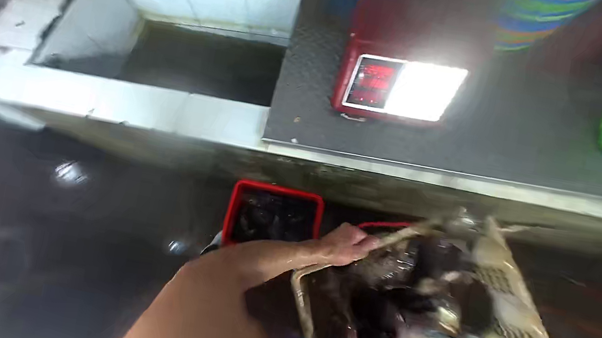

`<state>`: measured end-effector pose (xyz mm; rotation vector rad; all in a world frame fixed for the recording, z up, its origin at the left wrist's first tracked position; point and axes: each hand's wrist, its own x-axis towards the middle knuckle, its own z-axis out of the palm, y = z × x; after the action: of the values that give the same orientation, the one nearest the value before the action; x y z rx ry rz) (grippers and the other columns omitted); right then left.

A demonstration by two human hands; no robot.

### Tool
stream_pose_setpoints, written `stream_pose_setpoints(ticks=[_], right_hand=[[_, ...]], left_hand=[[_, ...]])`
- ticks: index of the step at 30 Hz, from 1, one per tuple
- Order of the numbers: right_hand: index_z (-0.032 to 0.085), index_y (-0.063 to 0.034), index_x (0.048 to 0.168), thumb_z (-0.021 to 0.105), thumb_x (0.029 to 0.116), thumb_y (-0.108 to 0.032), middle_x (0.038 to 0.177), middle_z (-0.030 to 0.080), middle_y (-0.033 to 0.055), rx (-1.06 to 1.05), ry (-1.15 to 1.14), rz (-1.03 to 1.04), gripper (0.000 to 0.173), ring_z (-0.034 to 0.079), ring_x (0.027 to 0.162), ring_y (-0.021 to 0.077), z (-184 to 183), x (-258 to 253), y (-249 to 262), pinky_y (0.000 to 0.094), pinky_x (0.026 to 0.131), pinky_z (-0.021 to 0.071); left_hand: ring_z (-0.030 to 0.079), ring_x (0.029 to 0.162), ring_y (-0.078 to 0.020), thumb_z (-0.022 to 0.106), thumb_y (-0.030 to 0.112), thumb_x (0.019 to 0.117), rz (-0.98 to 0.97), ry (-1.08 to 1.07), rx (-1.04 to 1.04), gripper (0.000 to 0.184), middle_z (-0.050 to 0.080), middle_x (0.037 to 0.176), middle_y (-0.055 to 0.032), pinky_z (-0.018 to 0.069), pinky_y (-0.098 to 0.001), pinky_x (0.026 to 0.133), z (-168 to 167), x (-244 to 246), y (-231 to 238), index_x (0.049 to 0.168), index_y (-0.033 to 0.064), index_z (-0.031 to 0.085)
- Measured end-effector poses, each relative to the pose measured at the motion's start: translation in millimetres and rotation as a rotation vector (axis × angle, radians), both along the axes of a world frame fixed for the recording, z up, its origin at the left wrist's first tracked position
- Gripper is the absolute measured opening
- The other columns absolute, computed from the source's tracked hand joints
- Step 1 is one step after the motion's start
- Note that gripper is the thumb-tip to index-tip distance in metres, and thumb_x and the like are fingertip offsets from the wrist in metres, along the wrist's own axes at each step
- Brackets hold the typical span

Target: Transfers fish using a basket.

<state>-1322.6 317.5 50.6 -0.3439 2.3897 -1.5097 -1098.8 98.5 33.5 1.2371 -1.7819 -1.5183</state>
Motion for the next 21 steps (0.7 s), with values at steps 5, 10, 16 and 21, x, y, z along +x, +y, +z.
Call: stream_pose_setpoints(ticks=[5, 10, 16, 21], right_hand=[[0.07, -0.0026, 0.087, 0.048, 0.1074, -0.032, 0.064, 0.062, 0.0029, -0.07, 0.0, -0.085, 0.042, 0.061, 0.055, 0.0129, -8, 27, 5, 0.0381, 0.055, 0.0564], [0.071, -0.0056, 0.083, 0.049, 0.106, -0.038, 0.068, 0.065, 0.0081, 0.044, -0.009, -0.045, 0.045, 0.064, 0.062, 0.0209, 30, 80, 7, 0.048, 0.061, 0.0554], [0.07, -0.0013, 0.089, 0.051, 0.1078, -0.032, 0.071, 0.062, 0.0053, 0.033, -0.085, -0.031, 0.041, 0.059, 0.063, 0.0144, 73, 157, 20, 0.039, 0.063, 0.0533], [0.069, -0.0043, 0.083, 0.049, 0.1089, -0.032, 0.066, 0.062, 0.0024, -0.012, -0.127, -0.02, 0.043, 0.06, 0.058, 0.0126, 60, 225, 49, 0.0362, 0.058, 0.0535]], left_hand=[[0.058, 0.055, -0.0151, 0.045, 0.039, 0.1072, 0.049, -0.067, -0.042, 0.049, 0.059, 0.062, -0.0025, 0.0536, -0.0391, 0.057, 24, 55, 13, 0.082, 0.0058, 0.07], [0.058, 0.056, -0.0177, 0.043, 0.036, 0.109, 0.044, -0.135, -0.053, 0.051, 0.059, 0.062, -0.0048, 0.0527, -0.0416, 0.058, 66, 125, 14, 0.079, 0.004, 0.068], [0.059, 0.064, -0.0206, 0.041, 0.038, 0.1103, -0.012, -0.237, -0.015, 0.055, 0.057, 0.066, -0.0078, 0.0514, -0.0441, 0.065, 101, 211, 18, 0.079, 0.001, 0.066], [0.051, 0.055, -0.0155, 0.04, 0.038, 0.1104, -0.044, -0.235, -0.006, 0.054, 0.049, 0.059, -0.0014, 0.0459, -0.0378, 0.057, 99, 272, 36, 0.071, 0.0057, 0.059]])
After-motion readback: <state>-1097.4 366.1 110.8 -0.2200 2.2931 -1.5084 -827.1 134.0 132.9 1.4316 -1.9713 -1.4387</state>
